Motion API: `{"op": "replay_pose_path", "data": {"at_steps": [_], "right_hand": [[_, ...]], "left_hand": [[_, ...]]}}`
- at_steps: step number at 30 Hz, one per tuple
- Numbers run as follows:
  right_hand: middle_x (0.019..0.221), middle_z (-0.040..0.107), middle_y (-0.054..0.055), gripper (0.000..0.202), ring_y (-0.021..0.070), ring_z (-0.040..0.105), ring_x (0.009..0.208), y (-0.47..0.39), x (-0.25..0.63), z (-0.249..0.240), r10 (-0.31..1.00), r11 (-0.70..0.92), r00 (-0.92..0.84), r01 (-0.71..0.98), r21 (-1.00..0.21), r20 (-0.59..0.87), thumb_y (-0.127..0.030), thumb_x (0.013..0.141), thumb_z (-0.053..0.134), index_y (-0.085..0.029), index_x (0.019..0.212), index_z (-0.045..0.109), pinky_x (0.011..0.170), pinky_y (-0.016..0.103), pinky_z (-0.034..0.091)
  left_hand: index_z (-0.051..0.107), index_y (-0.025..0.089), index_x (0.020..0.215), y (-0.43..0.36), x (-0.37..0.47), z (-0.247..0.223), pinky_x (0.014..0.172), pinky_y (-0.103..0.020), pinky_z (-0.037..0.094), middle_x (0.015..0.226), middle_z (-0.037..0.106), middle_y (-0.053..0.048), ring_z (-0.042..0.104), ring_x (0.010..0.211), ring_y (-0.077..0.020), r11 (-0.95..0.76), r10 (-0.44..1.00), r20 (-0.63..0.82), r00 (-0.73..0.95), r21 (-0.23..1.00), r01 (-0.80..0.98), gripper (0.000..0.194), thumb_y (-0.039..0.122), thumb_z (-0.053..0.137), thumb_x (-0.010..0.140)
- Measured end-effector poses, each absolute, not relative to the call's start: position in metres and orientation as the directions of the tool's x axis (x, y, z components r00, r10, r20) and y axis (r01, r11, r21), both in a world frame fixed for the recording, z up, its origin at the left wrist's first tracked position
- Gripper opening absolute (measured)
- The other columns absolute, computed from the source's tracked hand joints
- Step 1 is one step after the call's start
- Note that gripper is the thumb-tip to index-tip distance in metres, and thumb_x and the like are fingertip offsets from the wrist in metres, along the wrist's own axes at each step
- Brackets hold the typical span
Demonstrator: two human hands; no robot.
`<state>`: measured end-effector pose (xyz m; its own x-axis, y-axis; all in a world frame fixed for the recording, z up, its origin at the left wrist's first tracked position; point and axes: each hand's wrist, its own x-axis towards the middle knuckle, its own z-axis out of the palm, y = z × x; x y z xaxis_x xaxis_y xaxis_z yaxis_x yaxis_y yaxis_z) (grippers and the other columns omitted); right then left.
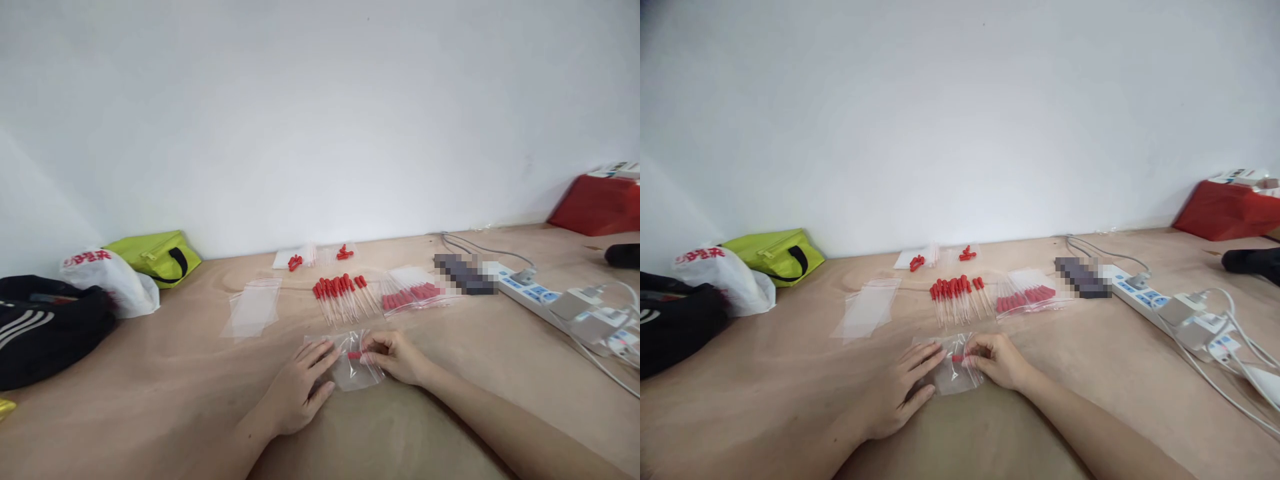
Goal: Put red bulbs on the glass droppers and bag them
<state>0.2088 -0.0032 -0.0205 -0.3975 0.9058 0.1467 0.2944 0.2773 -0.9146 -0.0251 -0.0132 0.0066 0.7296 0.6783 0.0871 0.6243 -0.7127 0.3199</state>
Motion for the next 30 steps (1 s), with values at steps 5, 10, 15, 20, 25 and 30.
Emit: {"op": "replay_pose_path", "data": {"at_steps": [5, 10, 15, 20, 25, 30], "right_hand": [[0.06, 0.053, -0.001, 0.022, 0.009, 0.048, 0.056, -0.006, 0.211, -0.018, 0.869, 0.442, -0.414, 0.404, -0.801, 0.27, -0.021, 0.078, 0.046, -0.016, 0.06, 0.058, 0.051, 0.019, 0.035], [0.062, 0.056, -0.001, 0.016, 0.0092, 0.048, 0.051, 0.011, 0.224, -0.015, 0.936, 0.339, -0.15, 0.635, -0.694, 0.32, -0.009, 0.068, 0.044, -0.017, 0.07, 0.058, 0.049, 0.019, 0.036], [0.083, 0.064, 0.007, 0.018, 0.0162, 0.058, 0.079, 0.055, 0.224, 0.003, 0.979, 0.077, 0.033, 0.856, -0.511, 0.203, -0.01, 0.072, 0.044, -0.015, 0.083, 0.058, 0.07, 0.024, 0.04], [0.088, 0.061, 0.019, 0.022, 0.0256, 0.058, 0.086, 0.092, 0.206, 0.006, 0.979, -0.11, 0.177, 0.874, -0.473, 0.101, -0.015, 0.075, 0.046, -0.008, 0.096, 0.053, 0.07, 0.031, 0.041], [0.091, 0.058, 0.023, 0.038, 0.0291, 0.058, 0.085, 0.094, 0.197, 0.009, 0.969, -0.183, 0.238, 0.866, -0.465, 0.063, -0.023, 0.081, 0.042, -0.004, 0.113, 0.039, 0.069, 0.037, 0.041], [0.073, 0.053, 0.006, 0.062, 0.0187, 0.055, 0.063, 0.065, 0.219, 0.004, 0.961, 0.088, 0.134, 0.684, -0.724, 0.243, -0.025, 0.078, 0.042, -0.006, 0.129, 0.013, 0.059, 0.031, 0.044]], "left_hand": [[0.033, 0.027, 0.13, -0.013, -0.027, 0.006, 0.1, -0.044, 0.032, 0.135, 0.036, -0.005, 0.034, 0.123, -0.0226, -0.716, 0.683, 0.112, 0.722, 0.3, 0.631, 0.047, 0.03, 0.044, 0.084], [0.046, 0.027, 0.121, -0.01, -0.027, 0.005, 0.099, -0.045, 0.032, 0.128, 0.045, -0.004, 0.036, 0.121, -0.0225, -0.734, 0.674, 0.209, 0.708, 0.289, 0.614, 0.035, 0.028, 0.039, 0.087], [0.05, 0.025, 0.116, -0.01, -0.025, 0.007, 0.097, -0.042, 0.035, 0.119, 0.053, -0.004, 0.045, 0.112, -0.0193, -0.711, 0.695, 0.214, 0.687, 0.345, 0.612, 0.033, 0.021, 0.034, 0.088], [0.048, 0.024, 0.119, -0.011, -0.025, 0.011, 0.1, -0.042, 0.032, 0.122, 0.053, -0.003, 0.043, 0.116, -0.02, -0.695, 0.69, 0.138, 0.711, 0.399, 0.597, 0.035, 0.024, 0.039, 0.086], [0.044, 0.027, 0.123, -0.012, -0.028, 0.008, 0.101, -0.04, 0.032, 0.13, 0.044, -0.001, 0.038, 0.12, -0.0188, -0.687, 0.686, 0.115, 0.718, 0.429, 0.587, 0.04, 0.018, 0.036, 0.084], [0.048, 0.022, 0.114, -0.014, -0.027, 0.005, 0.096, -0.039, 0.036, 0.126, 0.044, -0.008, 0.04, 0.116, -0.0222, -0.635, 0.756, 0.191, 0.626, 0.446, 0.631, 0.037, 0.02, 0.048, 0.078]]}}
